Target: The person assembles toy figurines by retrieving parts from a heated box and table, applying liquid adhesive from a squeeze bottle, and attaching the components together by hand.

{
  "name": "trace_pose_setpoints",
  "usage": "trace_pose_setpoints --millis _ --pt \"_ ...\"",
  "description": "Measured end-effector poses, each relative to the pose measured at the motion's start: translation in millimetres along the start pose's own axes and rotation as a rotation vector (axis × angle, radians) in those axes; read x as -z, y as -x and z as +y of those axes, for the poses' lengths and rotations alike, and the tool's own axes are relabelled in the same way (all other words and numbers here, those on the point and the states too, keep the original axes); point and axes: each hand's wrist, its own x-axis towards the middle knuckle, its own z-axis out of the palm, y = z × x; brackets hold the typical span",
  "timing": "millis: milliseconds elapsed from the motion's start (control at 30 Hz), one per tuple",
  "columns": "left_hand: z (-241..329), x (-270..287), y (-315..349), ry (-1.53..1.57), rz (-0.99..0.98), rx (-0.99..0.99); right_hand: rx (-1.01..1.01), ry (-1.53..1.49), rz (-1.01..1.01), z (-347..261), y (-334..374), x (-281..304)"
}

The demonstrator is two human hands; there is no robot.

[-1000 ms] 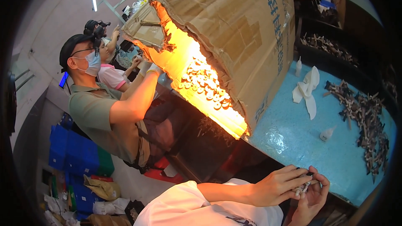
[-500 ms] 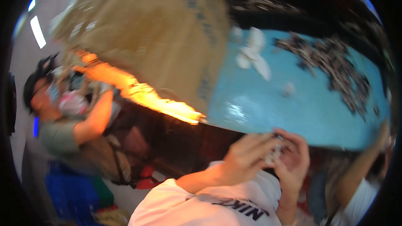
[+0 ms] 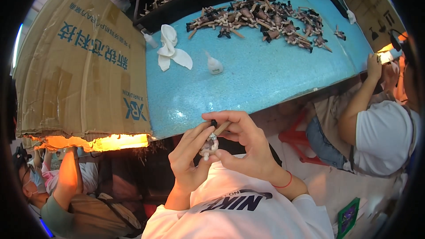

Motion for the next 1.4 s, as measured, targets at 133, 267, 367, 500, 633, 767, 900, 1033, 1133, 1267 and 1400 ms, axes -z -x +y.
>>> trace_pose_setpoints --millis 133,267,367,500,633,767,900,1033,1133,1267,1400 --pt "-7.9 3.3 0.6 0.268 -0.062 -0.045 0.105 0.233 -0.021 -9.4 6.2 -0.8" --pt "-4.6 3.7 4.4 0.656 -0.111 0.125 0.240 0.196 0.008 -11.2 11.3 -2.1" --pt "-8.9 2.5 7.7 0.889 -0.120 0.176 0.294 0.181 0.028 -6.5 13.3 0.9" --pt "-10.0 1.8 11.2 1.032 -0.103 0.254 0.255 0.127 0.005 -5.5 14.5 -0.5" --pt "-11.4 3.4 8.3 1.169 -0.164 0.306 0.217 0.198 -0.022 -4.2 13.9 -0.3" --pt "-9.9 4.3 7.8 1.205 -0.196 0.361 0.191 0.227 0.008 -7.1 14.4 -5.1" --pt "-13.4 2.7 10.7 1.160 -0.163 0.327 0.122 0.239 -0.008 -12.6 13.6 -6.0" --pt "-16.5 1.6 13.3 1.175 -0.145 0.340 0.114 0.298 0.005 -10.9 12.8 -6.1" --pt "-19.7 1.7 12.1 1.018 -0.146 0.266 0.160 0.323 0.036 -3.5 10.9 -6.8" --pt "-22.3 2.8 7.5 0.899 -0.155 0.182 0.187 0.317 0.042 4.2 8.1 -5.6" --pt "-24.6 4.1 12.2 0.974 -0.157 0.293 0.154 0.277 0.046 6.9 7.4 -5.3"
